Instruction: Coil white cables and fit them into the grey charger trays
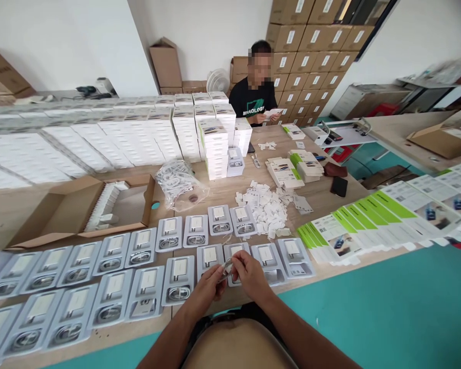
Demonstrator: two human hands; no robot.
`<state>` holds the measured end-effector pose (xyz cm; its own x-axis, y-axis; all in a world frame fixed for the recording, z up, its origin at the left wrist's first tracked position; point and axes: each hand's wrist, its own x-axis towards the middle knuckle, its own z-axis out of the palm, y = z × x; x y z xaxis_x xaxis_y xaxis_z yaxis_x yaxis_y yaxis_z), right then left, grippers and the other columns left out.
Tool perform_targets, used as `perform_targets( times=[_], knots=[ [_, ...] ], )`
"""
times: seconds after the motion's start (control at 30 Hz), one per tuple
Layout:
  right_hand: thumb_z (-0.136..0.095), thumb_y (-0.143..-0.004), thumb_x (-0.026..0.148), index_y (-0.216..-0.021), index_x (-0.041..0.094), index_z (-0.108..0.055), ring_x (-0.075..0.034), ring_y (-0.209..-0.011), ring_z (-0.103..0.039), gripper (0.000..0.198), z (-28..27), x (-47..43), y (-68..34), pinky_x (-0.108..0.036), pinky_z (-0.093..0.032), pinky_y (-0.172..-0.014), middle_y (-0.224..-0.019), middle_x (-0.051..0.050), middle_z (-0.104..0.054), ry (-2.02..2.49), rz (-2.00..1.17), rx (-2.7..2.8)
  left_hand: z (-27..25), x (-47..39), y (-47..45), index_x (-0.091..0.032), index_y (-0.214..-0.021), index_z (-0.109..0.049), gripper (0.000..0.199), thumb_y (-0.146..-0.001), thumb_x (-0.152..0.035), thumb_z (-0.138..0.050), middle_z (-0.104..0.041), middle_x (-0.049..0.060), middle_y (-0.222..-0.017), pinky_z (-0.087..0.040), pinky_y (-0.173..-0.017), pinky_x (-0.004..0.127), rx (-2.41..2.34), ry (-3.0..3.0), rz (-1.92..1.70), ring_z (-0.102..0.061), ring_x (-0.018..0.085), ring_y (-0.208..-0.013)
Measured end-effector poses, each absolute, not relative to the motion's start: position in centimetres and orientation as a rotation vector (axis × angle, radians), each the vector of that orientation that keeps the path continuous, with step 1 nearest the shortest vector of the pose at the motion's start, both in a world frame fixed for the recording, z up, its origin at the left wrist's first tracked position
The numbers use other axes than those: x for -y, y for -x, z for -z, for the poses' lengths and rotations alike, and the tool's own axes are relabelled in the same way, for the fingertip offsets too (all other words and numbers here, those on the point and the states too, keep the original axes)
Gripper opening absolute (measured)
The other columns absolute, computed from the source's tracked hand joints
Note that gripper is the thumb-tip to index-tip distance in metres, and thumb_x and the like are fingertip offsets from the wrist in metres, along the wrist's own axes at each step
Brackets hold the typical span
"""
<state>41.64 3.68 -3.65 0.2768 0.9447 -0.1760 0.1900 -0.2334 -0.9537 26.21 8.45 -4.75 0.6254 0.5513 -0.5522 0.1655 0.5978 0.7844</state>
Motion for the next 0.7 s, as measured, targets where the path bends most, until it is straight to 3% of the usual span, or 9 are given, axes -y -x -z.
perform_targets(
  times=[0.1, 0.27, 0.53, 0.7],
  knots=[
    [-0.043, -0.094, 0.038, -0.082, 0.021, -0.053, -0.014, -0.05, -0.057, 0.023, 4.4, -3.2, -41.6, -0.024, -0.043, -0.051, -0.061, 0.003, -0.059, 1.628, -1.077, 0.975, 5.3, -8.3, -26.3, -0.018, -0.088, -0.053, 0.039, -0.084, -0.057, -0.053, -0.05, -0.003, -0.067, -0.018, -0.045, 0.02, -0.904, -0.784, -0.283, -0.039, 0.007, -0.05],
    [-0.049, -0.092, 0.032, -0.082, 0.019, -0.061, -0.016, -0.07, -0.056, 0.02, 4.9, -2.2, -41.8, -0.028, -0.044, -0.065, -0.077, -0.003, -0.059, 1.735, -0.627, 1.219, 5.2, -8.1, -26.8, -0.02, -0.086, -0.047, 0.035, -0.081, -0.051, -0.062, -0.045, -0.006, -0.064, -0.007, -0.042, 0.02, -0.806, -0.646, -0.269, -0.029, 0.004, -0.045],
    [-0.047, -0.093, 0.024, -0.083, 0.02, -0.061, -0.018, -0.075, -0.052, 0.018, 5.1, -1.4, -42.1, -0.031, -0.044, -0.069, -0.079, -0.004, -0.056, 1.736, -0.38, 1.396, 3.4, -8.5, -27.5, -0.019, -0.084, -0.047, 0.036, -0.072, -0.042, -0.073, -0.032, -0.01, -0.057, -0.012, -0.041, 0.02, -0.82, -0.852, -0.175, -0.024, 0.004, -0.044],
    [-0.053, -0.09, 0.022, -0.083, 0.021, -0.064, -0.021, -0.087, -0.054, 0.014, 5.4, -0.7, -43.4, -0.037, -0.046, -0.08, -0.096, -0.007, -0.059, 1.76, -0.25, 1.616, 3.8, -8.4, -27.6, -0.021, -0.08, -0.045, 0.031, -0.08, -0.047, -0.061, -0.036, -0.008, -0.058, -0.014, -0.042, 0.021, -0.868, -0.976, -0.163, -0.026, 0.007, -0.045]
  ],
)
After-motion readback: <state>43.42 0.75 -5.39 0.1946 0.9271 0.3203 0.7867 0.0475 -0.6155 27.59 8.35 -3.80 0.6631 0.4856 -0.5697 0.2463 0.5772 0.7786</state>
